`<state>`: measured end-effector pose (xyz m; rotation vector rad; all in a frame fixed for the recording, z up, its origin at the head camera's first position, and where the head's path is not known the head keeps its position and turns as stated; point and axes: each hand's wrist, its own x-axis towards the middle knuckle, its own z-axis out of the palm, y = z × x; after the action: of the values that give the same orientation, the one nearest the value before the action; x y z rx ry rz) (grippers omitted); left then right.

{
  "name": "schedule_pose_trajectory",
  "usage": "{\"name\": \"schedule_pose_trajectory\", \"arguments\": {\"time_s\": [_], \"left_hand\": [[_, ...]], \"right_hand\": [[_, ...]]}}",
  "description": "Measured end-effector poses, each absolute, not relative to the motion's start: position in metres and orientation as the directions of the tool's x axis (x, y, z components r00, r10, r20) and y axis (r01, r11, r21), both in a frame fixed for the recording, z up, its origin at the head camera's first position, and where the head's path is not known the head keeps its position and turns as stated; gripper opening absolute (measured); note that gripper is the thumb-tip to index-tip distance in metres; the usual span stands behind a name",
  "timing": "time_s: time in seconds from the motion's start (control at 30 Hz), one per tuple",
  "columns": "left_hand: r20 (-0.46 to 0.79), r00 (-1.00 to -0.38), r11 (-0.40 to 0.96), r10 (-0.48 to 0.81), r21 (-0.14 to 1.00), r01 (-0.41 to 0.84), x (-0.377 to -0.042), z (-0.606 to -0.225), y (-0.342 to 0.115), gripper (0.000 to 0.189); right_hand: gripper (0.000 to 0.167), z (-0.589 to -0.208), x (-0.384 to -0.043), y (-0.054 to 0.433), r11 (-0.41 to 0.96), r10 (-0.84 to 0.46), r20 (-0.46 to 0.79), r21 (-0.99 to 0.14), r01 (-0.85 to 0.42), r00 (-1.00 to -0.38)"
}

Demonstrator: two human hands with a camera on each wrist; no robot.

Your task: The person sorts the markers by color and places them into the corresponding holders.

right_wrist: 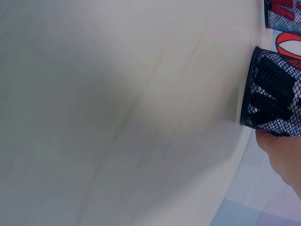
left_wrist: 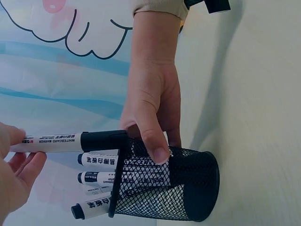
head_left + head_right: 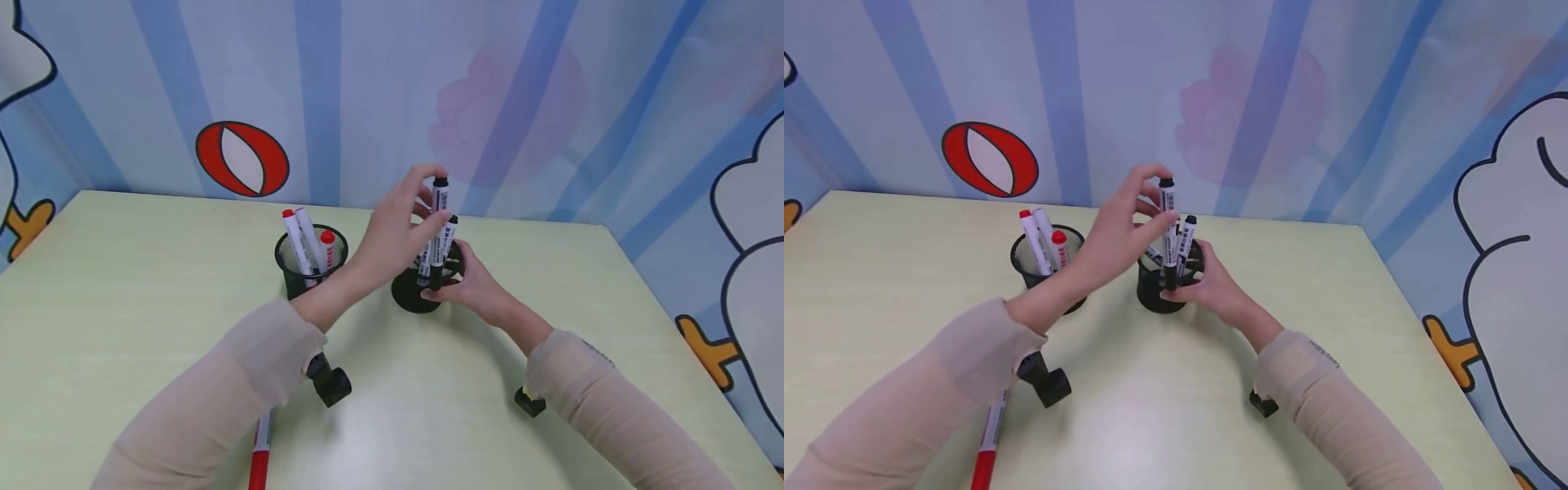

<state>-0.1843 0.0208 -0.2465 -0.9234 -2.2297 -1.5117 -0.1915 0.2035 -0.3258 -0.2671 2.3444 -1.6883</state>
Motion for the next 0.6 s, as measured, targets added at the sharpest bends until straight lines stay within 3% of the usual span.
{"name": "schedule_pose_trajectory", "arguments": {"time_s": [0.6], "left_hand": [[0.652,-0.7,0.217,0.292,0.668,0.712,-0.1824,-0.2448,0.0287,0.039]], "right_hand": [[0.088,-0.3253,-0.191,0.2034,0.299,-0.289,-0.1,-0.954,0.009,-0.952]]}}
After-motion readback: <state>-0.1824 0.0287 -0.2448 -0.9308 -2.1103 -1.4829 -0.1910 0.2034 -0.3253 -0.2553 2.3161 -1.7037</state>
